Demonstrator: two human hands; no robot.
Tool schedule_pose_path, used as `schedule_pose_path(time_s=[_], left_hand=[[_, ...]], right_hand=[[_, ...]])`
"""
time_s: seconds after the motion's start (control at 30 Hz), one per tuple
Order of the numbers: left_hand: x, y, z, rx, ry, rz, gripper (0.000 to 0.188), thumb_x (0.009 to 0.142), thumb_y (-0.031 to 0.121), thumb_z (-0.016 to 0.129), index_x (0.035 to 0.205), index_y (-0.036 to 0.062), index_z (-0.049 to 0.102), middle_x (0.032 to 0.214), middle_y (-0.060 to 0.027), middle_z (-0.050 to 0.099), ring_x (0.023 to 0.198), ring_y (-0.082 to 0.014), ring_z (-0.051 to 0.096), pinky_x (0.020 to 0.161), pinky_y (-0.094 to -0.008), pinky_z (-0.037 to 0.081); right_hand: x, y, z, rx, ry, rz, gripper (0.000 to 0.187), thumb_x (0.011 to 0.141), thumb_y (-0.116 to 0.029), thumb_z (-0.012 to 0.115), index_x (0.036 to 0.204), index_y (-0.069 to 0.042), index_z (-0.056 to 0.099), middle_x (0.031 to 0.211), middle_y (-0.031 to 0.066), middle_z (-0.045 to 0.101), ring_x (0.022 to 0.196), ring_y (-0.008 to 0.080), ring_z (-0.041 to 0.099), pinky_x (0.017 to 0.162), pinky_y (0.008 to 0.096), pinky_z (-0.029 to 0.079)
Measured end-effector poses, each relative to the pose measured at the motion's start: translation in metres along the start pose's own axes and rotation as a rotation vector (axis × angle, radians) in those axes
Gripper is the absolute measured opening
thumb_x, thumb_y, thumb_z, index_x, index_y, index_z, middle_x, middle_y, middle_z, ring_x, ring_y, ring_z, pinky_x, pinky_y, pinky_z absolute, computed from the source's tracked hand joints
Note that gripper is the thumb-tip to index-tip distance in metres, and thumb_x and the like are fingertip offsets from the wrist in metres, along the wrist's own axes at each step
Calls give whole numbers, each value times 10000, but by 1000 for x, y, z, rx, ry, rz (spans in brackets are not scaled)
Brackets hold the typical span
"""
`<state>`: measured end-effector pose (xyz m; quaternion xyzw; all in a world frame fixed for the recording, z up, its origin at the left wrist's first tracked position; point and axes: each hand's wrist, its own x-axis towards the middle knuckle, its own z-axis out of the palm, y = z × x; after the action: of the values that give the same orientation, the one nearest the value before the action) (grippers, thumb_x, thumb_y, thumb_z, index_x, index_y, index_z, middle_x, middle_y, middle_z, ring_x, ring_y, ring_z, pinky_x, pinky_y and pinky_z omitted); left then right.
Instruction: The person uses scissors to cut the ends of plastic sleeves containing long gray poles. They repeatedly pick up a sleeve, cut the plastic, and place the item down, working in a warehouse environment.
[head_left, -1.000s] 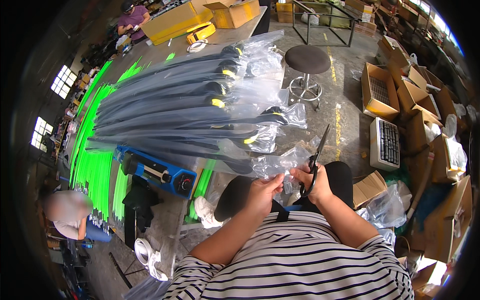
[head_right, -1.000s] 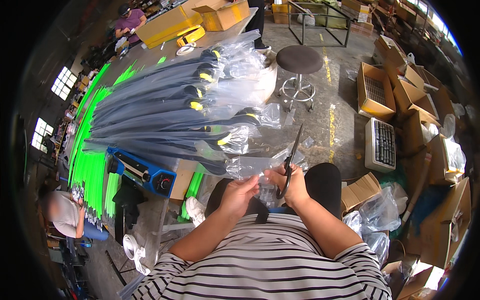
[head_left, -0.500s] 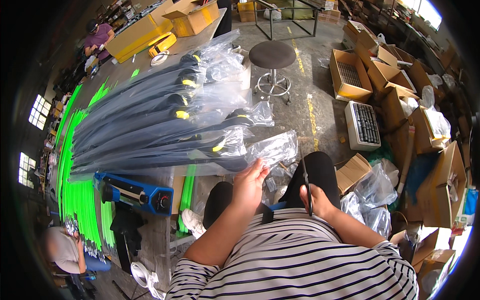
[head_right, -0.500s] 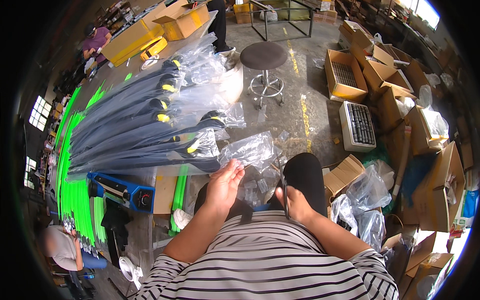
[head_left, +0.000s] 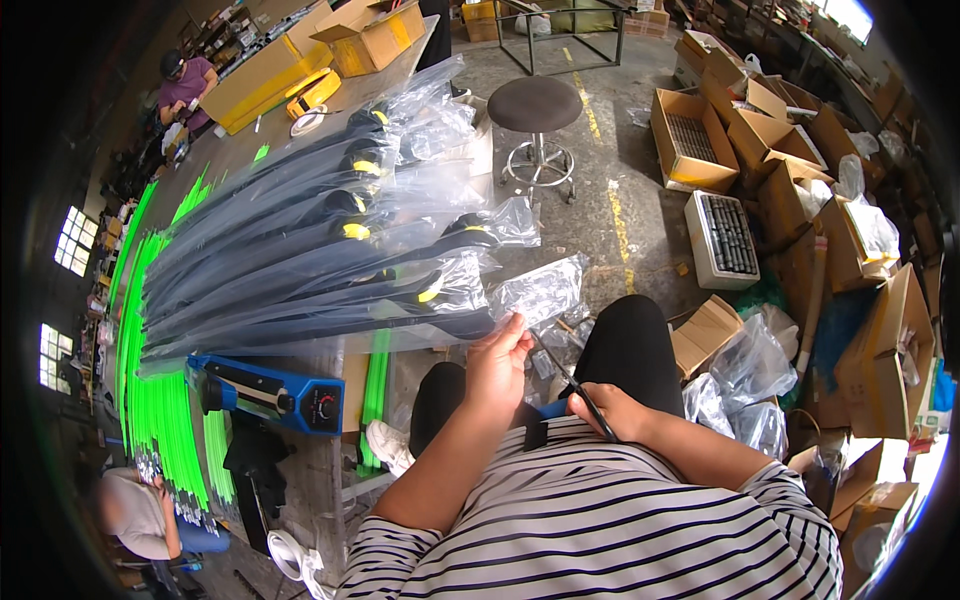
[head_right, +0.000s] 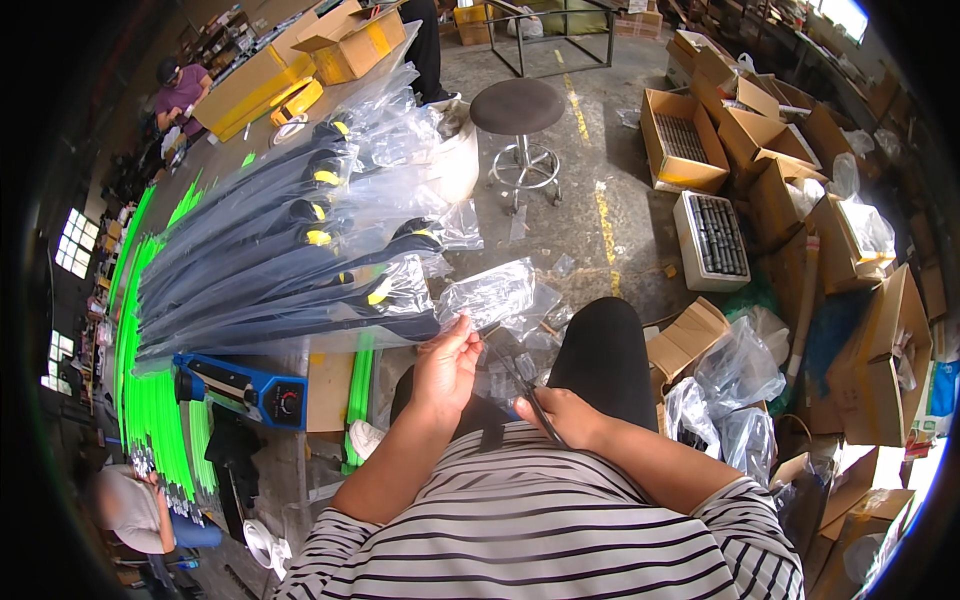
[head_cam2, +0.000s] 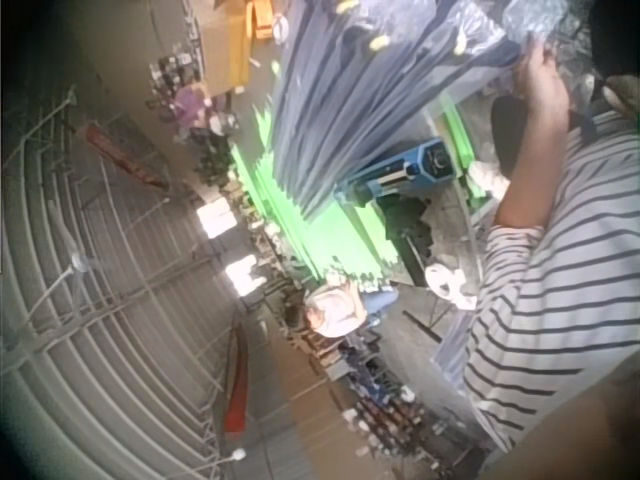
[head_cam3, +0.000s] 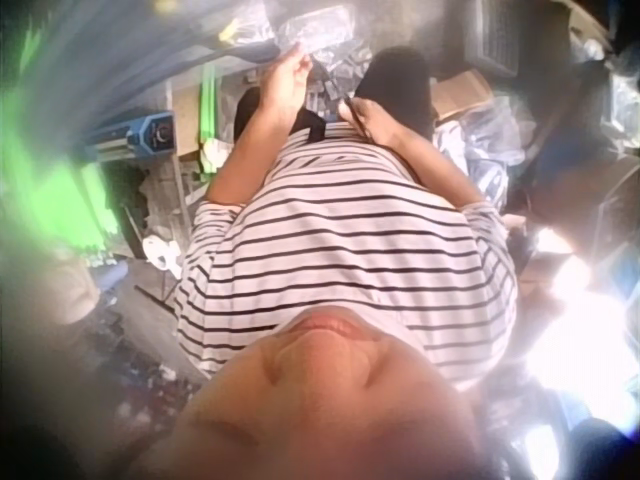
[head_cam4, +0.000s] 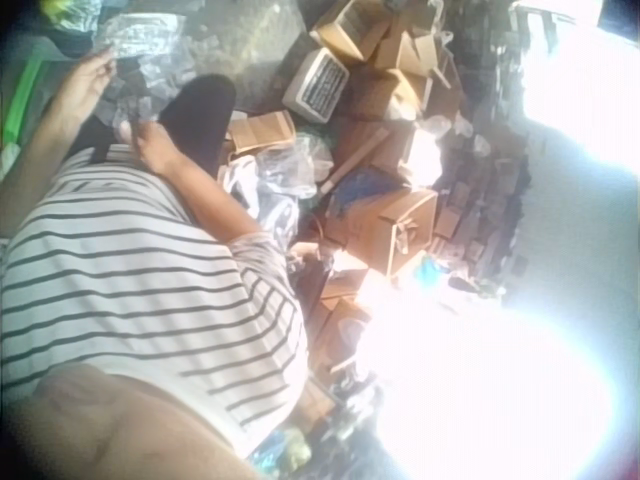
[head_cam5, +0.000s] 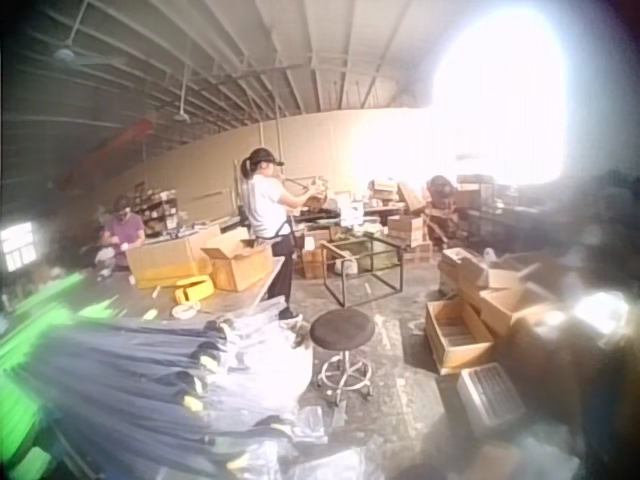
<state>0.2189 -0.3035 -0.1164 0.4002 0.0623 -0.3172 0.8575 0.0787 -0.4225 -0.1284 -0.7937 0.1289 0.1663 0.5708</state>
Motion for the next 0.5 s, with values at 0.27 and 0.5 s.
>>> schedule_pose_path(time_s=[0.27, 0.5], left_hand=[[0, 1, 2, -22, 18, -22, 46, 769, 89, 635, 810, 79, 619, 738, 3, 579, 686, -105, 527, 642, -241, 421], [-1, 0, 3, -73, 21, -50, 63, 766, 103, 642, 809, 69, 610, 744, -6, 574, 703, -115, 521, 660, -246, 429]], right_hand=[[3, -1, 5, 145, -11, 36, 552, 856, -512, 390, 791, 15, 541, 648, 113, 520, 626, 199, 500, 592, 332, 409], [22, -16, 21, 445, -23, 50, 608, 817, -584, 395, 796, 7, 534, 549, 37, 454, 484, 127, 471, 441, 261, 405]])
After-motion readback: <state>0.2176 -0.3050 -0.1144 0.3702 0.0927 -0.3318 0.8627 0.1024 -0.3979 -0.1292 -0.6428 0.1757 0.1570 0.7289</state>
